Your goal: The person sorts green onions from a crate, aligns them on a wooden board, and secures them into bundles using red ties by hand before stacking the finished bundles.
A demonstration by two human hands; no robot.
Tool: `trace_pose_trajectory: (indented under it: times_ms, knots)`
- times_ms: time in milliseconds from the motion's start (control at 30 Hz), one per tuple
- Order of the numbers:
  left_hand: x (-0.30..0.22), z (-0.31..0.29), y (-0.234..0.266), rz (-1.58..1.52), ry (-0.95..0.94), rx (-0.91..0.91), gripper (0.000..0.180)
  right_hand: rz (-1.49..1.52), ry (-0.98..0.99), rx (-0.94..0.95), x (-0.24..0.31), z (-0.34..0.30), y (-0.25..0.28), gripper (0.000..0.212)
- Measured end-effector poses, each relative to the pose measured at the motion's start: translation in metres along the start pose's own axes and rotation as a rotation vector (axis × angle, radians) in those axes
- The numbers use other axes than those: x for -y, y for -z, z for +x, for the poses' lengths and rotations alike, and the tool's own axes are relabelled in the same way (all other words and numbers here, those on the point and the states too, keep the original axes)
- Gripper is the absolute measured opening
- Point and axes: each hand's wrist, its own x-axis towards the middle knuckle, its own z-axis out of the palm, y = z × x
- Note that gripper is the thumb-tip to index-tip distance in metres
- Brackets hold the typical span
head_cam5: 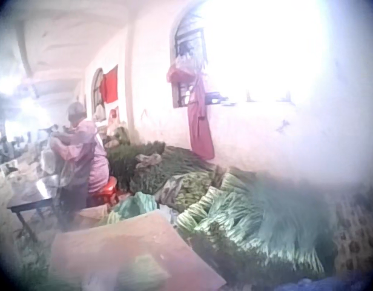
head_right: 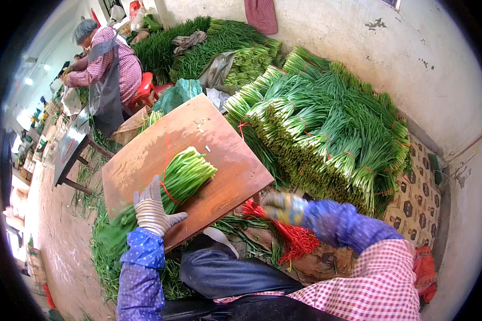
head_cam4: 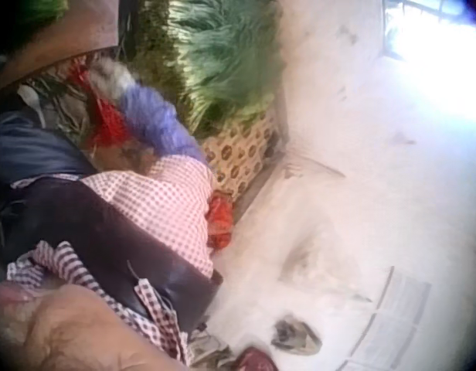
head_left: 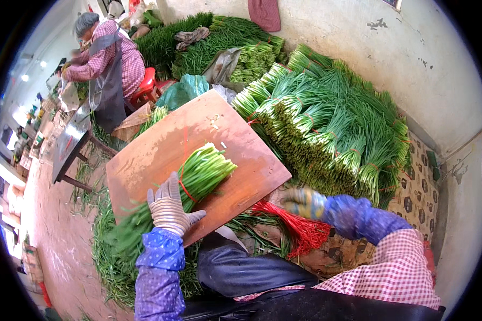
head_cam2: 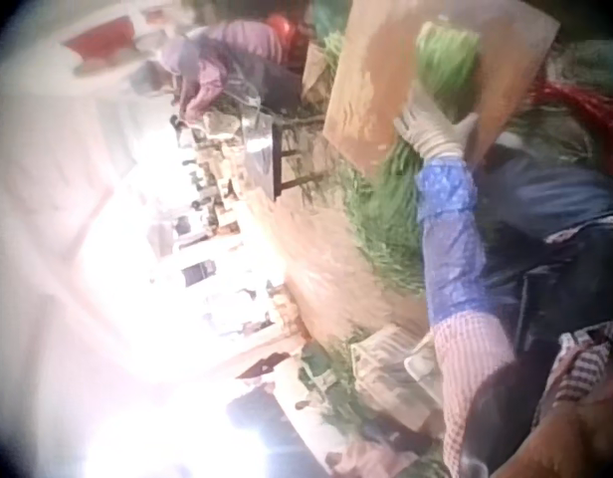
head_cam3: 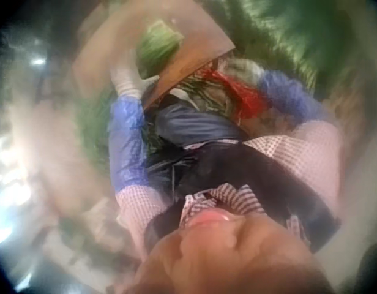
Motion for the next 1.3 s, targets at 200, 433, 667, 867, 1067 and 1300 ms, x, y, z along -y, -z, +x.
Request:
trace_pose_trajectory:
  times_ms: [200,433,667,867,1067,1300]
  knots:
    - [0.000,0.049,0.012,0.138,-0.118,-0.140,0.109,0.747,-0.039,-0.437,0.002,0.133,-0.009,0.031]
    - [-0.034,0.024,-0.020,-0.131,-0.059,-0.288,0.103,0.857,-0.196,-0.060,0.020,0.174,0.001,0.040]
    - [-0.045,0.019,-0.008,-0.085,0.062,-0.119,0.128,0.145,0.047,-0.018,0.045,0.169,0.004,0.024]
    - [-0.051,0.040,0.030,0.109,0.043,0.266,0.115,-0.584,0.109,0.059,0.055,0.162,0.024,0.021]
    - [-0.047,0.029,0.006,0.045,-0.015,0.131,0.112,-0.943,-0.163,-0.179,-0.033,0.087,0.168,0.022]
    - [-0.044,0.016,-0.013,0.025,-0.038,-0.025,0.105,-0.180,-0.291,-0.843,-0.011,0.084,0.318,0.033]
